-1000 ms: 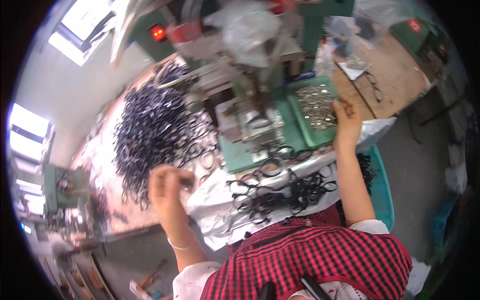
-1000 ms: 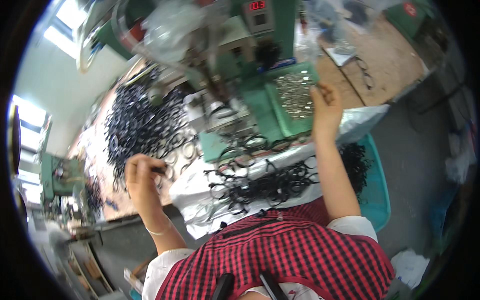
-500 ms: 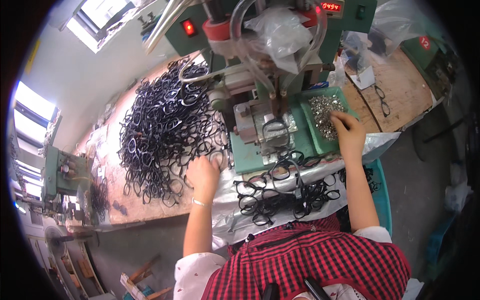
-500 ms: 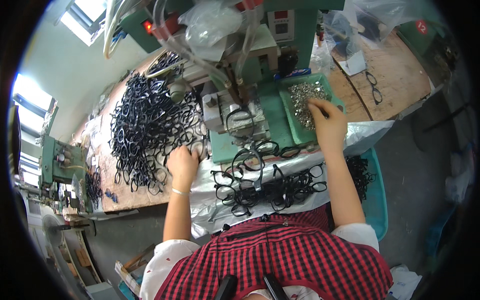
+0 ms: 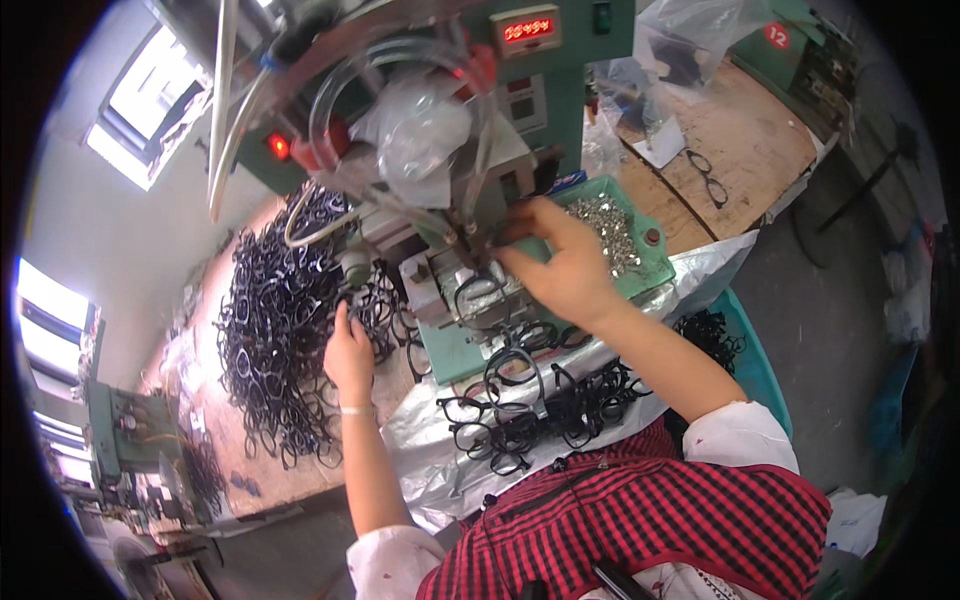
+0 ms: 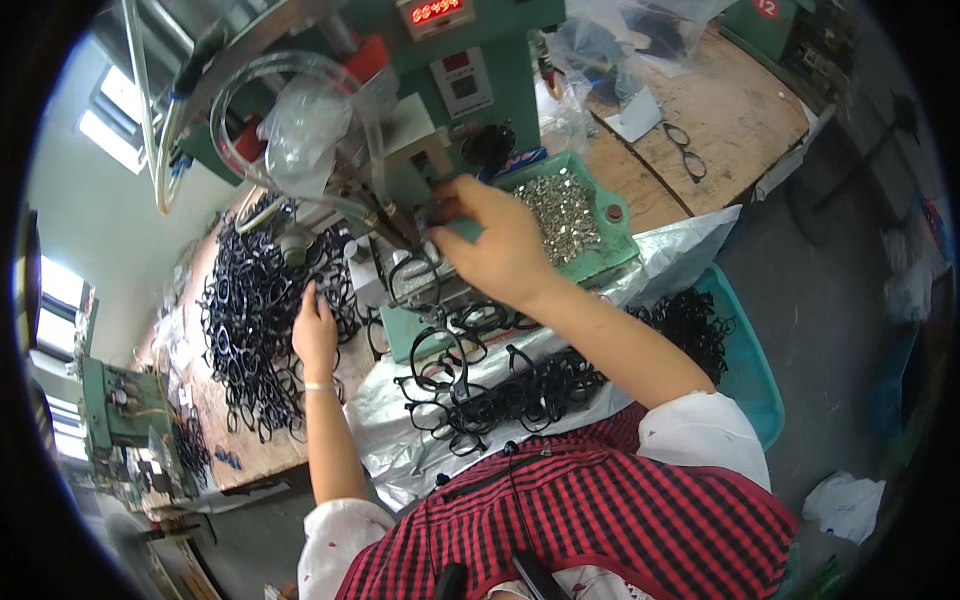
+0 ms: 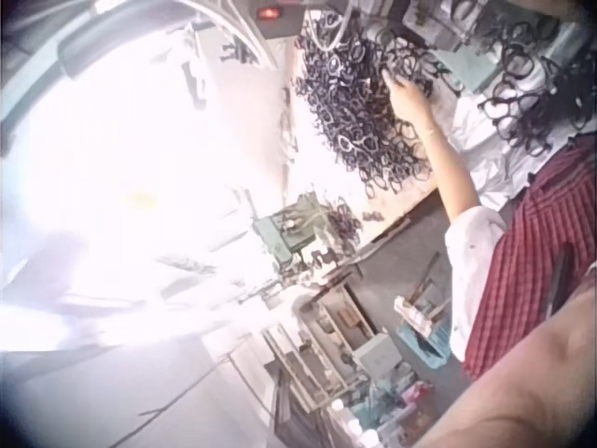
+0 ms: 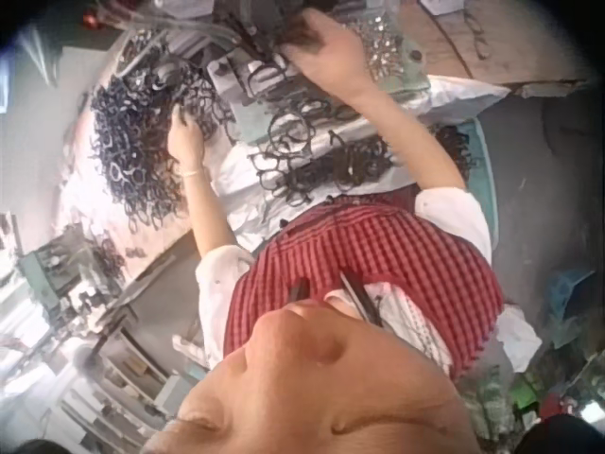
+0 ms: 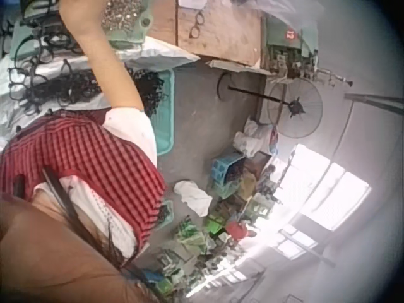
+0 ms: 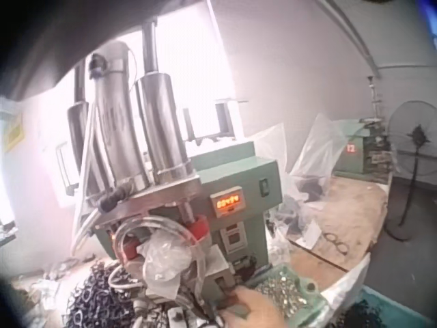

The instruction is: The person repeatedly picks black spectacle frames from a pile, places them into a green press machine, and adds small metal components from a tray. The person operates the press to assemble the parts and then removes the finished frames, placing them into a blue bin.

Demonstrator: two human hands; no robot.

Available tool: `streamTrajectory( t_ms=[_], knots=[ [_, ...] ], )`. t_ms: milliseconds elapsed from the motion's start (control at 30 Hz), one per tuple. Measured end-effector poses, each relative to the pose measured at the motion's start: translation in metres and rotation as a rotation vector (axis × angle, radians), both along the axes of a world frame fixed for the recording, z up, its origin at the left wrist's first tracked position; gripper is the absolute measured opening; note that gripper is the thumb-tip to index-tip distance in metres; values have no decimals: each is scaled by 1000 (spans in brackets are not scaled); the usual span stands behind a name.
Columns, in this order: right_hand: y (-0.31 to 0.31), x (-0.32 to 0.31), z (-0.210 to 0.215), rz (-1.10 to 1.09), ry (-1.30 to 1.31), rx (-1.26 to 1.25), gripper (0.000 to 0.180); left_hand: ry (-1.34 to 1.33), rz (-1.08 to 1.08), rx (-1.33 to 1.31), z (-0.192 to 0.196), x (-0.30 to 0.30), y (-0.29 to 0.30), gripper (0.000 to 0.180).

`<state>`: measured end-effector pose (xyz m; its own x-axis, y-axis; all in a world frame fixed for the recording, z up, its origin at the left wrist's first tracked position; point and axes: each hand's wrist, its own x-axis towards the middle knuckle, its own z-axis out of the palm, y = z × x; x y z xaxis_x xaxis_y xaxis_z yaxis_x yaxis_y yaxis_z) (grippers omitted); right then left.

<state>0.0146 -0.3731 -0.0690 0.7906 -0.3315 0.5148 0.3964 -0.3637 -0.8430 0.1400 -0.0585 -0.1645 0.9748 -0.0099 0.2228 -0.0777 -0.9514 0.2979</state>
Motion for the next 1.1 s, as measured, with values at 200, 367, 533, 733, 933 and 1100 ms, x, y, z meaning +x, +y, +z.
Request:
streamTrajectory(
  t_ms=[200,367,533,733,933,1100],
  knots=[
    [23,-4,-4,-10,-36,166,38,-149,-125,-57,2,-36,31,36],
    [20,-3,-5,31,-41,210,43,-283,-551,-1352,127,-85,-50,21],
    [32,3,4,191,-52,437,48,-478,-784,-953,169,-81,-89,17],
    [11,-28,23,136,51,81,37,-577,-1021,-793,151,-103,-102,12],
    [-80,-32,-72,-517,267,-719,20,-619,-1271,-321,112,-106,-117,24],
    [-81,-27,-82,-393,102,-719,16,-571,-1257,-419,103,-102,-116,22]
  ],
)
